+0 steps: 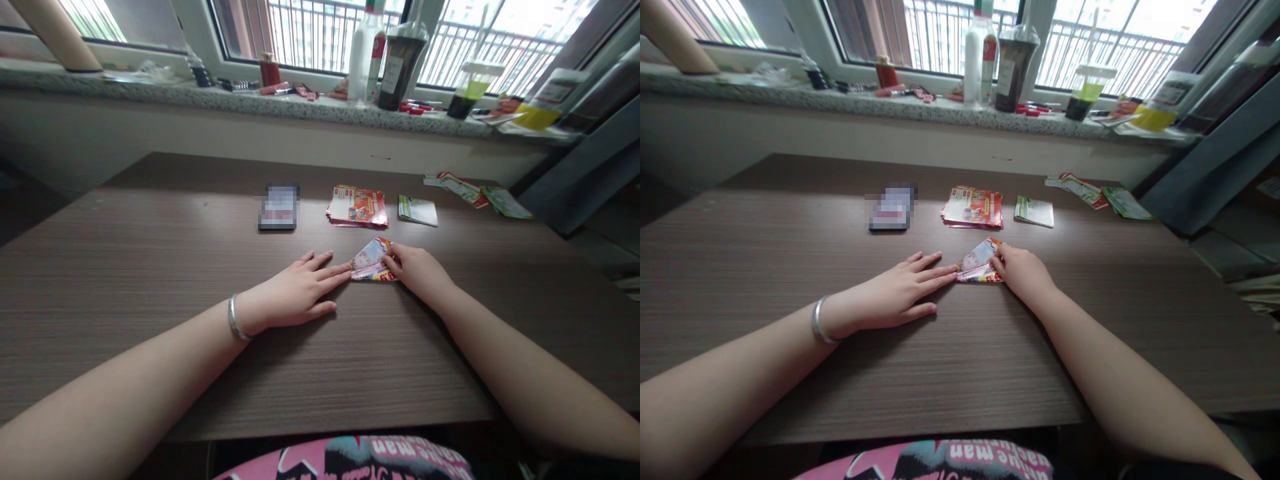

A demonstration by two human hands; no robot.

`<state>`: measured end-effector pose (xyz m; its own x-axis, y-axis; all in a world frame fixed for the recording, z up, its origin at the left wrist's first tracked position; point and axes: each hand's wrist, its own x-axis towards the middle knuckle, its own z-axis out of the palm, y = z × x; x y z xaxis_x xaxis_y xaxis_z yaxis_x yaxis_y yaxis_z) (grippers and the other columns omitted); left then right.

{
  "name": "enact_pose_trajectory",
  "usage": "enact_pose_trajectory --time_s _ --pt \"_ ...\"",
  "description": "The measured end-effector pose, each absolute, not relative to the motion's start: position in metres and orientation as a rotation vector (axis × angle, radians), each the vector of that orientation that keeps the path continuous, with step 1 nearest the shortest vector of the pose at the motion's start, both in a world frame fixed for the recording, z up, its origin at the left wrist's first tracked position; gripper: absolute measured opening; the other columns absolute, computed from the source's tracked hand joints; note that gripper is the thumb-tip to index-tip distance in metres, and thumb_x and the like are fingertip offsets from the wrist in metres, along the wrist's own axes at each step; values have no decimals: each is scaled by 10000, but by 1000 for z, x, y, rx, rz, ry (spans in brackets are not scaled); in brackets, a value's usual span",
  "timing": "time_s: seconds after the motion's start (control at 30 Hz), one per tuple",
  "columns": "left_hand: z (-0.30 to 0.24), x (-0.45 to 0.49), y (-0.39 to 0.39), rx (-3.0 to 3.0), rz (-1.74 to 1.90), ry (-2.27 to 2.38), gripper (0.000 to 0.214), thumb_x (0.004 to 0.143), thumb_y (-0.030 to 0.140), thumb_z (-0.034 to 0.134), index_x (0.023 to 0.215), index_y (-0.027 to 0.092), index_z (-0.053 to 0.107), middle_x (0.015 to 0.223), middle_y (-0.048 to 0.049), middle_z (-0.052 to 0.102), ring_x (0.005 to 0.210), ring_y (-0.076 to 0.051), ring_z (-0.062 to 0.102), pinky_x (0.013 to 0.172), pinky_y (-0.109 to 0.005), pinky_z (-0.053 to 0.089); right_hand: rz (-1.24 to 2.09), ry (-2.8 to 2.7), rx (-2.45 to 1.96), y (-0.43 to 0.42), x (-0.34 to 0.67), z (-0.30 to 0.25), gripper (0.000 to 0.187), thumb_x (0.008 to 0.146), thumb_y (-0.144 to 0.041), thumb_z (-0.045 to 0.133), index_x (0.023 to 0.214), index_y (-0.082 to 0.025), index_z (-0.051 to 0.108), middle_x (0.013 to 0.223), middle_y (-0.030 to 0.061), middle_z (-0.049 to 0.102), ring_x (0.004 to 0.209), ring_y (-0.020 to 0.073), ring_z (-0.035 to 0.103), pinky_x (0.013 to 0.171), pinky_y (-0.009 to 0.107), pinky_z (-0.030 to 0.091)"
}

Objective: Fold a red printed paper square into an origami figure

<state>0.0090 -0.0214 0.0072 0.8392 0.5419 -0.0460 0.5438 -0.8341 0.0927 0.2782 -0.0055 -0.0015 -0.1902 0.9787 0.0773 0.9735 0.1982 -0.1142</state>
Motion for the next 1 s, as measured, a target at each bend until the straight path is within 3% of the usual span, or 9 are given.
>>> enact_pose_trajectory --time_s 0.23,0.47,0.57,0.67,0.77,1.0 --pt "7 8 -21 2924 51 761 607 967 402 475 1524 275 269 1559 -23 344 1440 -342 272 1160 -513 245 82 -2311 -2049 -6 281 4 272 957 -400 439 959 -219 642 879 92 737 782 246 668 603 291 358" --pt "7 8 -21 2916 52 741 621 960 399 494 1524 275 266 1567 -21 324 1444 -352 258 1155 -530 256 109 -2266 -1976 -4 288 -3 225 925 -399 474 920 -222 611 819 57 709 715 220 635 590 293 352" --pt "7 8 -21 2921 55 738 612 959 408 493 1519 283 280 1563 -13 332 1442 -360 256 1151 -541 258 -69 -2185 -1811 -8 286 0 205 907 -358 507 991 -199 606 913 71 697 788 225 622 645 310 396" --pt "8 9 -20 2935 64 722 603 961 415 488 1516 290 288 1558 -10 344 1435 -371 267 1139 -562 266 -306 -2269 -1509 -14 278 6 250 938 -338 473 1043 -178 634 1009 99 683 977 263 580 832 362 415" --pt "8 9 -20 2949 74 712 604 969 423 470 1522 293 268 1563 -7 333 1427 -385 273 1127 -587 269 -265 -2481 -1257 -19 268 8 270 968 -359 453 972 -211 678 1022 67 698 1017 247 566 922 376 383" --pt "8 9 -21 2950 55 717 613 972 432 458 1528 266 259 1574 -1 307 1427 -398 259 1134 -606 252 -83 -2611 -1148 -16 261 -2 258 973 -360 477 918 -209 679 976 54 704 940 215 579 865 349 387"
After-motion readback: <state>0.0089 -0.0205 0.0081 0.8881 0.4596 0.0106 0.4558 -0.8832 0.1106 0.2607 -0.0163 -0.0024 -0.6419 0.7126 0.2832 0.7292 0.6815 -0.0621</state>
